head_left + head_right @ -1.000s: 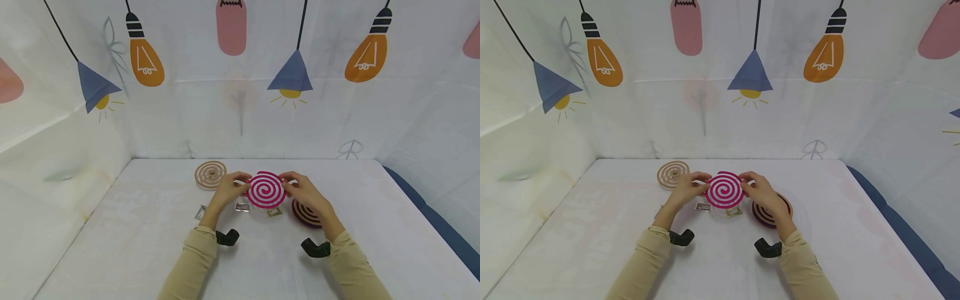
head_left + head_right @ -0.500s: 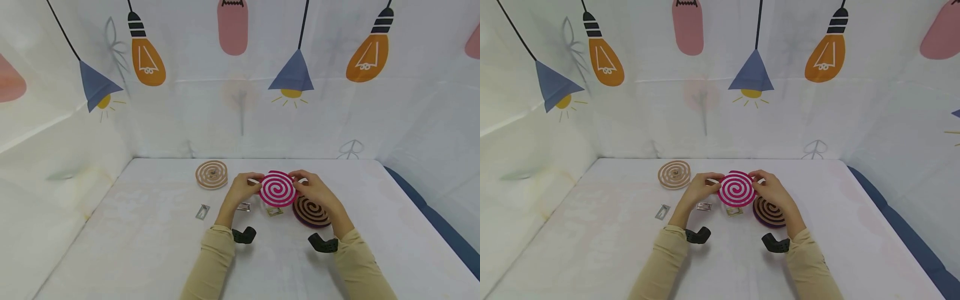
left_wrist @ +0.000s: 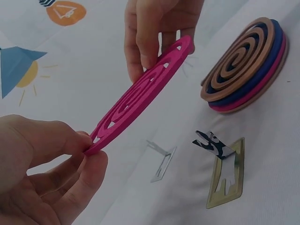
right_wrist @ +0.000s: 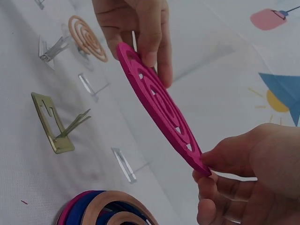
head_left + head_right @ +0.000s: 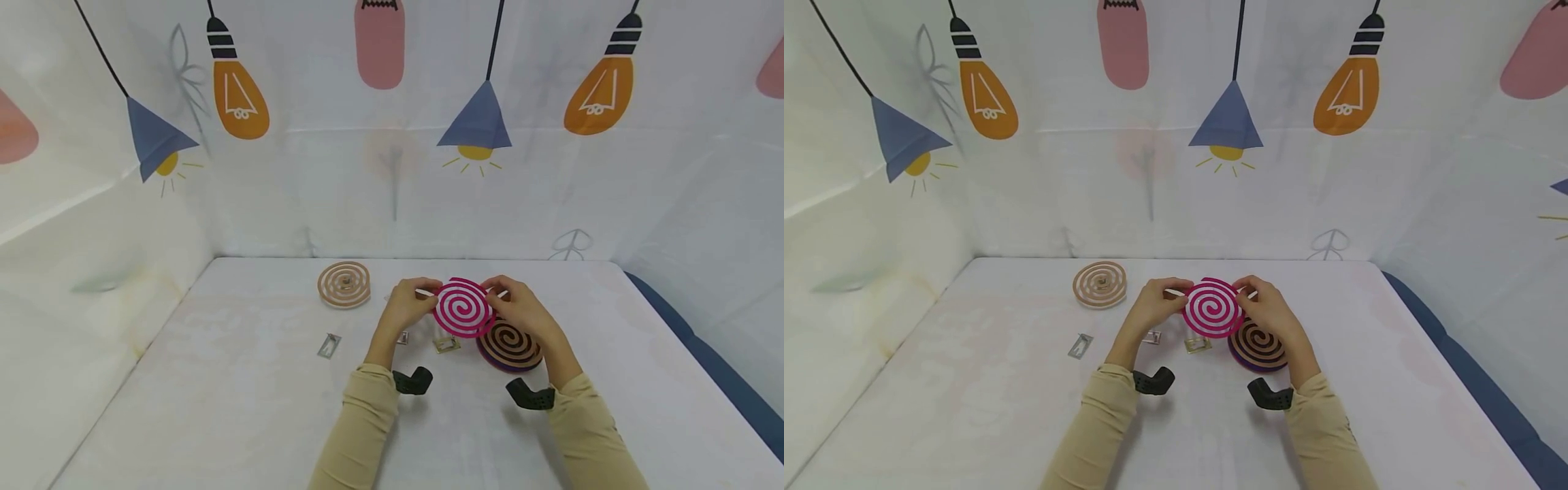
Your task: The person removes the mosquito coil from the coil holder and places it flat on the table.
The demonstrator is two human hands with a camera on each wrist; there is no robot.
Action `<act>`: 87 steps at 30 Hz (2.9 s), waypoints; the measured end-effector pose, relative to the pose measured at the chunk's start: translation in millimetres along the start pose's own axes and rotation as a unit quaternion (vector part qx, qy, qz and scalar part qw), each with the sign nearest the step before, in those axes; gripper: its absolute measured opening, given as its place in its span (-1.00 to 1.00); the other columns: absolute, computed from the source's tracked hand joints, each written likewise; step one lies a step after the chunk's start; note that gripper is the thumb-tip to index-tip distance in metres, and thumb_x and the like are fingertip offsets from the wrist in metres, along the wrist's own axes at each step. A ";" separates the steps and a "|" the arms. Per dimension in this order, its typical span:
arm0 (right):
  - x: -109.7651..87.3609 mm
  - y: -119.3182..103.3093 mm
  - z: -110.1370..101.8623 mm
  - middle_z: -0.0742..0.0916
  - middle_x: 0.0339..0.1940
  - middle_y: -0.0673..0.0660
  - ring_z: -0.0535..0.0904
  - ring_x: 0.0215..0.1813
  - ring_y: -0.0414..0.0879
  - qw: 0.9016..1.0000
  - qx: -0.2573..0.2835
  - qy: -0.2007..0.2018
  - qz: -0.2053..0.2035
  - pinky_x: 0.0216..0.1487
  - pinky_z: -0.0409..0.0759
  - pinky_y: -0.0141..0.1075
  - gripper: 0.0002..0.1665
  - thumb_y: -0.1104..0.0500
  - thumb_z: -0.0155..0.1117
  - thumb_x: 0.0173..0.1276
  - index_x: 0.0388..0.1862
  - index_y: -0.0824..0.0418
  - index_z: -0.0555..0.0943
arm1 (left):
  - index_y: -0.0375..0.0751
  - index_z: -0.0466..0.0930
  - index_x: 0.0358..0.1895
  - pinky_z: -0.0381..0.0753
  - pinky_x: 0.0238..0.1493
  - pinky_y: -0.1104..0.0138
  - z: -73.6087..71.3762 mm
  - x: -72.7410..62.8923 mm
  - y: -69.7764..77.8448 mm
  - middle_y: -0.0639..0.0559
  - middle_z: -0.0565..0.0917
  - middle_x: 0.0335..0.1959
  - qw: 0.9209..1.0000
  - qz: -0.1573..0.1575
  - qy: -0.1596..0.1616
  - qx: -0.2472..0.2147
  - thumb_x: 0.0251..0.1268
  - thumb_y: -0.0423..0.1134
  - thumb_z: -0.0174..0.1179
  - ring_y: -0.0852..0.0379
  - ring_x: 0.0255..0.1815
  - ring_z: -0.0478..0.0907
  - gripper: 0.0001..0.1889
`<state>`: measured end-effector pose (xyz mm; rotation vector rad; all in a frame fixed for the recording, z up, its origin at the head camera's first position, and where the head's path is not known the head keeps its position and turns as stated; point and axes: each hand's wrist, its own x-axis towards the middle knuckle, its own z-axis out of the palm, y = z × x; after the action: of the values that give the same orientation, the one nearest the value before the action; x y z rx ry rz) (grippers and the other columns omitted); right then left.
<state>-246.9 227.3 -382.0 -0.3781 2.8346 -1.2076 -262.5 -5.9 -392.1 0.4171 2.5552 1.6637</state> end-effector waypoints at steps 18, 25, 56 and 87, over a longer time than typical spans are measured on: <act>-2.3 5.2 -9.7 0.61 -0.17 0.26 0.56 -0.26 -0.05 1.000 -0.022 -0.011 -0.005 -0.30 0.51 -0.31 -0.69 0.26 0.05 0.40 0.08 0.33 0.48 | -0.16 0.63 0.04 0.59 -0.31 0.43 14.2 -1.5 -9.3 -0.06 0.69 -0.03 1.000 0.014 -0.017 -0.016 0.21 -0.37 0.18 0.08 -0.18 0.68 -0.69; -3.3 8.3 -11.4 0.60 -0.22 0.25 0.53 -0.34 -0.11 0.999 -0.027 -0.034 -0.016 -0.38 0.50 -0.34 -0.65 0.28 0.04 0.38 0.12 0.35 0.46 | -0.14 0.65 0.02 0.57 -0.30 0.44 19.7 -1.5 -9.9 -0.05 0.70 -0.07 1.000 0.025 -0.004 -0.002 0.16 -0.38 0.16 0.06 -0.18 0.69 -0.67; -12.6 28.5 -35.4 0.62 -0.23 0.30 0.55 -0.39 -0.08 0.997 -0.056 -0.056 0.026 -0.40 0.46 -0.29 -0.68 0.27 -0.03 0.38 0.07 0.38 0.43 | -0.20 0.58 0.11 0.60 -0.26 0.51 53.3 -3.1 -4.5 -0.07 0.67 0.00 0.998 0.047 -0.040 0.018 0.20 -0.32 0.21 0.10 -0.11 0.68 -0.63; -21.8 42.8 -52.0 0.61 -0.24 0.22 0.54 -0.33 -0.08 0.986 -0.047 -0.139 0.080 -0.31 0.50 -0.26 -0.68 0.26 0.00 0.35 0.05 0.37 0.39 | -0.16 0.56 0.15 0.53 -0.21 0.55 71.3 -6.5 1.4 -0.08 0.67 0.04 0.987 0.089 -0.071 0.113 0.19 -0.27 0.24 0.15 -0.12 0.69 -0.59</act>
<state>-241.4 297.7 -377.7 -0.2887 2.6275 -0.9153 -241.8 56.2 -420.9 0.7707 2.6737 1.3378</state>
